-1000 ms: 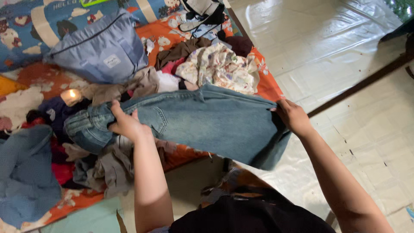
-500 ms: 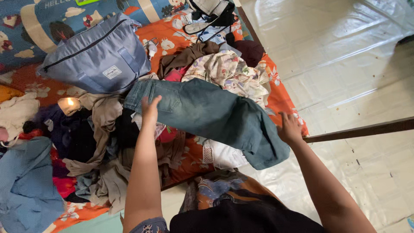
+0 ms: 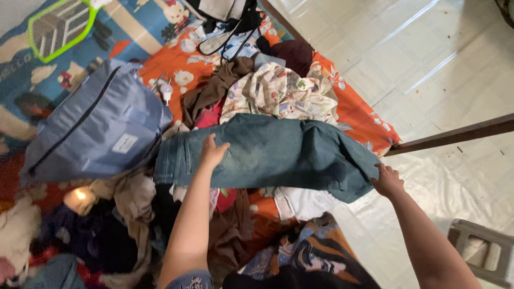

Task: The person picks up a pair of jeans from a pile of laundry on a bed, smooths them out, and folds them into a rectangular shape by hand before starting to pick up another garment.

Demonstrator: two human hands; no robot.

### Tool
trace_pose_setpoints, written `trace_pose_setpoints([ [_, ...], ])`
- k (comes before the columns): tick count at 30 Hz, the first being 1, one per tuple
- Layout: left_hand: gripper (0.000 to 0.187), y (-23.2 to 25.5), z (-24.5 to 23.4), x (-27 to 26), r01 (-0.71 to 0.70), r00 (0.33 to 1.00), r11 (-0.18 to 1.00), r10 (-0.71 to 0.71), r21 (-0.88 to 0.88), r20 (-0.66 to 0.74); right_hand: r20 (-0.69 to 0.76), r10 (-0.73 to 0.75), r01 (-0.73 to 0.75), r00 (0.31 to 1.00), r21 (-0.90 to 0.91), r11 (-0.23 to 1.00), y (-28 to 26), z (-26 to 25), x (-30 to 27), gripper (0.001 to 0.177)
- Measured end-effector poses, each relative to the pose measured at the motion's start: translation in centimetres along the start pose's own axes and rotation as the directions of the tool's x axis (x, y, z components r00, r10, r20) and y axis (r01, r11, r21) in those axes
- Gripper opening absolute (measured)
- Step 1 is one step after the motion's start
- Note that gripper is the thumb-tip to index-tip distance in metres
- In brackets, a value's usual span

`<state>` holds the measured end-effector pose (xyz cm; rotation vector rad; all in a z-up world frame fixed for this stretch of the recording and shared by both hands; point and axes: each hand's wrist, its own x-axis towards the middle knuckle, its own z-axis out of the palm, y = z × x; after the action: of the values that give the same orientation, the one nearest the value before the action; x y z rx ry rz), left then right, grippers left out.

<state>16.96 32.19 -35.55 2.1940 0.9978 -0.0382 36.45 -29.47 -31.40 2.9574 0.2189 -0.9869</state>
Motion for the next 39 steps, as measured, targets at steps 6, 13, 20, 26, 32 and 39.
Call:
trace_pose_setpoints([
  [6, 0.081, 0.5, 2.7, 3.8, -0.133, 0.982, 0.977, 0.107, 0.169, 0.153, -0.062, 0.027, -0.026, 0.998, 0.018, 0.999, -2.2, 2.6, 4.4, 0.059],
  [13, 0.078, -1.6, 7.8, 9.8, -0.216, 0.968, 0.941, 0.173, 0.259, 0.18, -0.185, -0.058, 0.071, 0.981, 0.062, 0.996, -2.3, 4.1, 11.9, 0.057],
  [20, 0.07, -2.4, 10.7, 14.4, -0.364, 0.926, 0.909, 0.328, 0.204, 0.188, -0.002, -0.128, 0.128, 0.992, 0.058, 0.99, -1.5, 6.8, 16.7, 0.095],
  [26, 0.071, -0.4, 9.7, 14.7, -0.35, 0.931, 0.917, 0.318, 0.193, 0.179, 0.14, -0.05, 0.041, 0.989, 0.07, 0.997, 0.9, 7.0, 19.5, 0.066],
  [32, 0.065, 2.2, 6.8, 14.0, -0.334, 0.927, 0.929, 0.293, 0.161, 0.235, 0.388, -0.021, 0.07, 0.922, -0.112, 0.991, 5.8, 1.7, 22.7, 0.034],
  [39, 0.06, 3.9, 6.1, 13.0, -0.387, 0.905, 0.921, 0.37, 0.046, 0.209, -0.309, -0.222, 0.06, 0.925, -0.458, 0.887, 5.6, -0.3, 22.4, 0.032],
])
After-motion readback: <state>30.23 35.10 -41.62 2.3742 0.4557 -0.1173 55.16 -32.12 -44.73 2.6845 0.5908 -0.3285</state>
